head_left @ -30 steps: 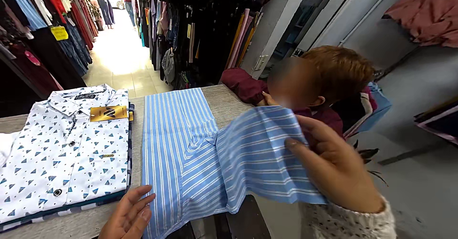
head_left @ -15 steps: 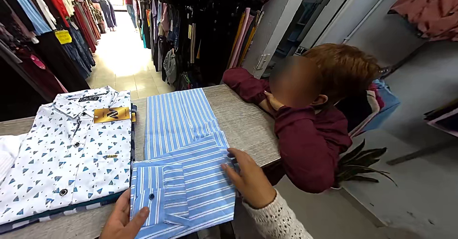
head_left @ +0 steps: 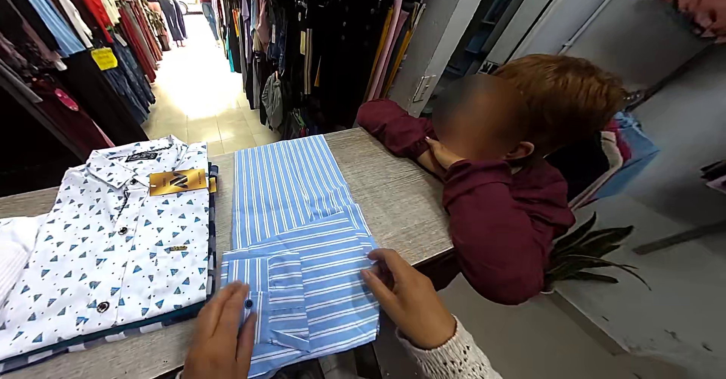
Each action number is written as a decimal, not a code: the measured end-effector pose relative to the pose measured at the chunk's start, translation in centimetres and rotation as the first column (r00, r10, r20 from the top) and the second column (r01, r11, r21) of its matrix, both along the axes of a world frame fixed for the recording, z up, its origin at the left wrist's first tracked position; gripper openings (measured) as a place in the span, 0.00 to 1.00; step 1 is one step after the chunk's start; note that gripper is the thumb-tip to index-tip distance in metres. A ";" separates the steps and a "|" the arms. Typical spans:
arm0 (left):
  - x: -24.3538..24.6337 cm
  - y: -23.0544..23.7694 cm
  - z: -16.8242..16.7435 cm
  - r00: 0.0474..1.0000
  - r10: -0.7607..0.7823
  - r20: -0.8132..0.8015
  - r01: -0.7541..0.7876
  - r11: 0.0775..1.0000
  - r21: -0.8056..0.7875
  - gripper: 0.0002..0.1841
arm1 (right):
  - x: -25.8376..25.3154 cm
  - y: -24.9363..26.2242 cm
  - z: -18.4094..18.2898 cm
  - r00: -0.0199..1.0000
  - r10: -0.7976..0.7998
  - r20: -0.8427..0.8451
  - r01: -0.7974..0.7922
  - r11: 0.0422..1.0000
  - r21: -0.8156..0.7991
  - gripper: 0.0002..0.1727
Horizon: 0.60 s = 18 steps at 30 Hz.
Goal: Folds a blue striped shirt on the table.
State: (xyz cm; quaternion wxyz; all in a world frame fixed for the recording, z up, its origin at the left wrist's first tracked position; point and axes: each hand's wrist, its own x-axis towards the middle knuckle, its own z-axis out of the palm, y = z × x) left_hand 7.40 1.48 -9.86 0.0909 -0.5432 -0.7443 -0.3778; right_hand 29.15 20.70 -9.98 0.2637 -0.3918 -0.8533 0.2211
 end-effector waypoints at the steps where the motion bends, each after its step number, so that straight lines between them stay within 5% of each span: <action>1: -0.1 0.1 -0.5 0.999 -0.032 0.000 0.032 0.999 -0.018 0.18 | 0.4 -0.1 -0.1 1.000 -0.017 0.003 0.017 1.000 -0.017 0.22; 7: -0.3 0.5 -2.1 0.996 -0.043 -0.082 0.040 0.999 -0.036 0.24 | 5.5 -0.9 -1.0 0.995 0.076 0.066 -0.063 0.982 -0.177 0.14; 10: -0.3 0.1 -2.0 0.996 -0.055 -0.077 0.049 0.996 -0.072 0.28 | 6.0 -3.1 -1.9 0.978 0.116 0.176 -0.053 0.944 -0.327 0.36; 12: -0.3 0.2 -2.0 0.995 -0.059 -0.080 0.052 0.995 -0.085 0.31 | 5.0 -4.7 -3.3 0.985 -0.025 0.169 0.061 0.976 -0.211 0.39; 15: -0.3 0.3 -2.1 0.995 -0.048 -0.088 0.041 0.996 -0.077 0.33 | 4.1 -4.9 -5.5 0.976 -0.208 0.066 0.200 0.974 0.105 0.21; 18: -0.4 0.4 -1.9 0.996 -0.033 -0.079 0.026 0.996 -0.080 0.33 | 5.3 -4.7 -6.7 0.984 -0.175 0.033 0.169 0.975 0.144 0.25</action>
